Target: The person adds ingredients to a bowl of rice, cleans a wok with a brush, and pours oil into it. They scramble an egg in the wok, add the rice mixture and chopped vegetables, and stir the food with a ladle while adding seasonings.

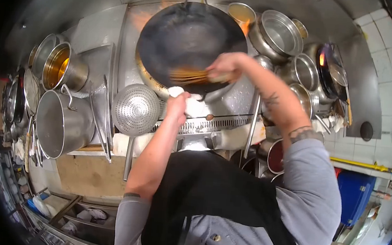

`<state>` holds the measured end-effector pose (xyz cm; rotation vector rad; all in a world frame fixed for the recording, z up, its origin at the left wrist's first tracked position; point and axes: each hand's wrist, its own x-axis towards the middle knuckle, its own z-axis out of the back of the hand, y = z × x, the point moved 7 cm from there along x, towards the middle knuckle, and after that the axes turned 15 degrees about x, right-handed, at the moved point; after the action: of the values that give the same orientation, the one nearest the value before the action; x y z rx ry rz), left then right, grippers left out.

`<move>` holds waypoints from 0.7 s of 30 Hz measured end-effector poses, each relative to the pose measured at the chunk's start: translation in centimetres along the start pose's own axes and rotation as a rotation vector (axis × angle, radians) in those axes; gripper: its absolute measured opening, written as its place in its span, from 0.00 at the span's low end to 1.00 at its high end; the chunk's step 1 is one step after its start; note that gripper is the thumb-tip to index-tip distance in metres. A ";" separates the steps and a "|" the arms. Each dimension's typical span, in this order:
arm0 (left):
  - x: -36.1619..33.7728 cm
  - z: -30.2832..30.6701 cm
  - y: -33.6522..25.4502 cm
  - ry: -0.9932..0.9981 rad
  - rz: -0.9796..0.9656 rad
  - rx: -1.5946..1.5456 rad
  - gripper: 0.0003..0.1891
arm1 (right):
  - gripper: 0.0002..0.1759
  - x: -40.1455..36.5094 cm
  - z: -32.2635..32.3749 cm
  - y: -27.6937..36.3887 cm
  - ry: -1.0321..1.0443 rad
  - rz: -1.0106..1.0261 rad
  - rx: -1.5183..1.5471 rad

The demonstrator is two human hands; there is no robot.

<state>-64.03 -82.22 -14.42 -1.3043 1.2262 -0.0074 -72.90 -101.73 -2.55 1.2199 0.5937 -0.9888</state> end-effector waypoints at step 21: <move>-5.3 -0.1 -0.3 0.286 -0.014 -0.109 0.21 | 0.16 -6.2 -11.9 -33.3 -1.207 -0.123 0.095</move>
<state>-66.20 -79.17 -10.69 -1.4423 1.4766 -0.1434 -103.36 -89.49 -17.06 0.4775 -0.3430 -1.6294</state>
